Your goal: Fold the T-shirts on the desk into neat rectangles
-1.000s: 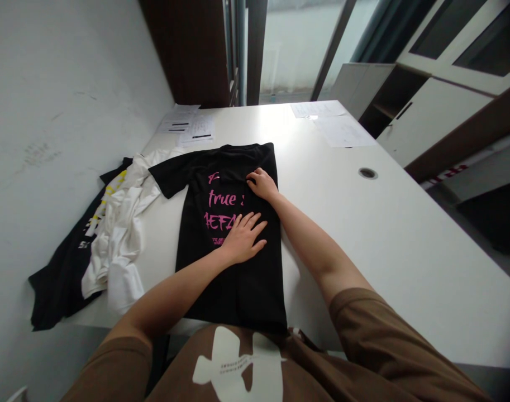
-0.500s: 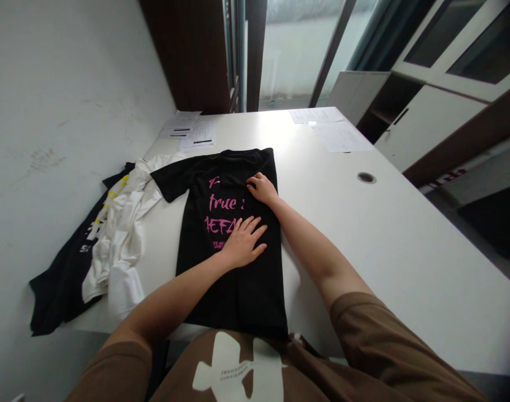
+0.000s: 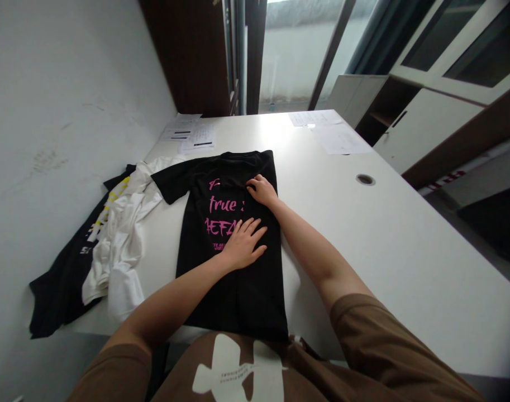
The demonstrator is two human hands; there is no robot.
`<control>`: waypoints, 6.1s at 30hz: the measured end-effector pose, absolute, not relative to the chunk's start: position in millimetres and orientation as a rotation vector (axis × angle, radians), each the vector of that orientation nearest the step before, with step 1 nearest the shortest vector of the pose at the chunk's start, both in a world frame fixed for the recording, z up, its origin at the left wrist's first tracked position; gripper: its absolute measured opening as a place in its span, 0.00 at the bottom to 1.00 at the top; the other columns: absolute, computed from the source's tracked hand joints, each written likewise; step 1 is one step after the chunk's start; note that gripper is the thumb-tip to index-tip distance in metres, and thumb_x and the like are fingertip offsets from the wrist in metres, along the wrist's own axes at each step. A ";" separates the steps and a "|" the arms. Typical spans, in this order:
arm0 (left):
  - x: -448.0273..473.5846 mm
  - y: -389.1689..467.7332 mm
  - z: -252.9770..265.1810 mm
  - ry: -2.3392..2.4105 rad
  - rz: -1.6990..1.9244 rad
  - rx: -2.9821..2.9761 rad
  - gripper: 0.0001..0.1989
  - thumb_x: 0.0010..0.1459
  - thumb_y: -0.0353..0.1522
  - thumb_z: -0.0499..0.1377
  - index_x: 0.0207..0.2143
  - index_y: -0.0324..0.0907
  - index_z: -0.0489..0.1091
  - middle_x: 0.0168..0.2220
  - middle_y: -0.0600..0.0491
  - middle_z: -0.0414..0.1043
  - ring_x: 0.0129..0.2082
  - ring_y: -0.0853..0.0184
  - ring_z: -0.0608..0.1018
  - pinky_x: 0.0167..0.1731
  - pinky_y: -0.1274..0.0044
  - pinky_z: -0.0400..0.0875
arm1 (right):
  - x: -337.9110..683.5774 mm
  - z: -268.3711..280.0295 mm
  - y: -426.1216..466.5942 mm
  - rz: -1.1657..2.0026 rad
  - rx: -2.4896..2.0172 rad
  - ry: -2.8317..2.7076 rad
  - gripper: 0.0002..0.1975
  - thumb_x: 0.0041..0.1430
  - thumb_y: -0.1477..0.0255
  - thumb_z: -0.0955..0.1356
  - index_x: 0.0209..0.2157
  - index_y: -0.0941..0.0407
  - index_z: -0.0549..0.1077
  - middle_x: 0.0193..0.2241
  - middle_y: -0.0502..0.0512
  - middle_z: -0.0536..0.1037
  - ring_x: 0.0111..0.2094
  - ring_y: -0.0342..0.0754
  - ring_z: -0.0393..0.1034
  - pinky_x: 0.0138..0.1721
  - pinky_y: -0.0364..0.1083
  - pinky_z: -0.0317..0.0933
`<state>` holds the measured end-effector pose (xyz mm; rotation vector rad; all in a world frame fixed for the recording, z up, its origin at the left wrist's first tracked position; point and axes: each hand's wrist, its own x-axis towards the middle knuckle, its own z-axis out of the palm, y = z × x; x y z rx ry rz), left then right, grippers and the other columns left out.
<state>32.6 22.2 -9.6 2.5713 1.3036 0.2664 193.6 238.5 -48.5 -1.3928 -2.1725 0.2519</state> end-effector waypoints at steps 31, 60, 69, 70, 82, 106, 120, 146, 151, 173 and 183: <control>32.5 22.2 -8.8 1.298 0.246 2.579 0.30 0.73 0.44 0.54 0.73 0.46 0.61 0.78 0.45 0.52 0.78 0.51 0.54 0.76 0.51 0.47 | 192.8 -49.6 238.3 0.259 -1.371 -2.161 0.13 0.72 0.69 0.69 0.53 0.53 0.82 0.52 0.60 0.73 0.55 0.57 0.70 0.61 0.54 0.65; 32.8 22.3 -10.1 1.299 0.268 2.579 0.30 0.72 0.45 0.54 0.72 0.47 0.62 0.77 0.45 0.53 0.78 0.52 0.55 0.76 0.51 0.48 | 193.5 -48.5 238.6 0.239 -1.389 -2.180 0.13 0.72 0.68 0.69 0.54 0.53 0.81 0.50 0.60 0.74 0.54 0.56 0.71 0.60 0.52 0.65; 32.2 22.7 -10.8 1.295 0.272 2.578 0.30 0.72 0.45 0.55 0.73 0.47 0.61 0.77 0.46 0.53 0.78 0.52 0.55 0.76 0.50 0.48 | 193.2 -46.3 236.5 0.248 -1.403 -2.174 0.14 0.72 0.68 0.69 0.54 0.52 0.81 0.51 0.60 0.74 0.55 0.56 0.71 0.61 0.52 0.65; 32.2 22.9 -11.3 1.296 0.271 2.581 0.31 0.72 0.45 0.55 0.73 0.47 0.61 0.77 0.46 0.53 0.78 0.52 0.55 0.76 0.51 0.48 | 193.2 -46.4 236.7 0.246 -1.402 -2.173 0.14 0.72 0.68 0.69 0.54 0.52 0.81 0.51 0.60 0.74 0.55 0.56 0.71 0.61 0.52 0.65; 31.6 22.9 -13.0 1.295 0.289 2.597 0.30 0.72 0.45 0.54 0.72 0.47 0.62 0.77 0.45 0.53 0.77 0.52 0.55 0.76 0.51 0.49 | 194.1 -47.4 237.0 0.222 -1.384 -2.181 0.13 0.72 0.68 0.69 0.54 0.53 0.82 0.50 0.60 0.74 0.54 0.55 0.71 0.61 0.51 0.65; 31.9 23.0 -10.8 1.298 0.268 2.583 0.30 0.72 0.45 0.54 0.72 0.47 0.61 0.77 0.46 0.53 0.78 0.52 0.55 0.76 0.51 0.48 | 193.0 -45.4 235.8 0.229 -1.402 -2.179 0.13 0.72 0.68 0.68 0.53 0.52 0.82 0.50 0.60 0.74 0.55 0.56 0.71 0.61 0.53 0.65; 32.1 22.9 -11.2 1.295 0.271 2.579 0.31 0.72 0.45 0.54 0.73 0.46 0.61 0.77 0.45 0.53 0.78 0.51 0.54 0.76 0.50 0.48 | 192.8 -47.3 237.4 0.231 -1.401 -2.169 0.13 0.72 0.68 0.68 0.53 0.52 0.82 0.50 0.60 0.74 0.54 0.56 0.71 0.60 0.53 0.66; 32.7 23.1 -11.8 1.301 0.254 2.575 0.31 0.72 0.45 0.55 0.73 0.47 0.61 0.78 0.46 0.52 0.78 0.51 0.54 0.77 0.51 0.48 | 193.5 -51.2 239.1 0.220 -1.376 -2.166 0.13 0.72 0.68 0.69 0.53 0.53 0.82 0.49 0.59 0.74 0.52 0.55 0.71 0.59 0.51 0.66; 32.2 22.9 -12.7 1.301 0.259 2.579 0.31 0.72 0.45 0.54 0.73 0.47 0.61 0.78 0.46 0.52 0.78 0.51 0.54 0.76 0.50 0.48 | 193.6 -50.8 239.1 0.232 -1.377 -2.168 0.13 0.72 0.68 0.69 0.53 0.53 0.82 0.50 0.60 0.74 0.53 0.56 0.71 0.59 0.51 0.65; 31.9 23.5 -14.2 1.298 0.267 2.594 0.31 0.72 0.45 0.54 0.73 0.47 0.61 0.77 0.46 0.53 0.78 0.51 0.54 0.76 0.50 0.49 | 194.2 -52.9 241.0 0.217 -1.375 -2.172 0.13 0.72 0.68 0.69 0.53 0.53 0.82 0.49 0.59 0.74 0.54 0.55 0.71 0.60 0.51 0.65; 32.4 22.8 -11.6 1.297 0.274 2.587 0.31 0.72 0.45 0.54 0.73 0.46 0.61 0.78 0.45 0.52 0.78 0.51 0.54 0.76 0.50 0.48 | 193.6 -47.9 238.4 0.246 -1.401 -2.182 0.13 0.72 0.68 0.69 0.54 0.53 0.81 0.51 0.60 0.74 0.55 0.55 0.70 0.61 0.51 0.64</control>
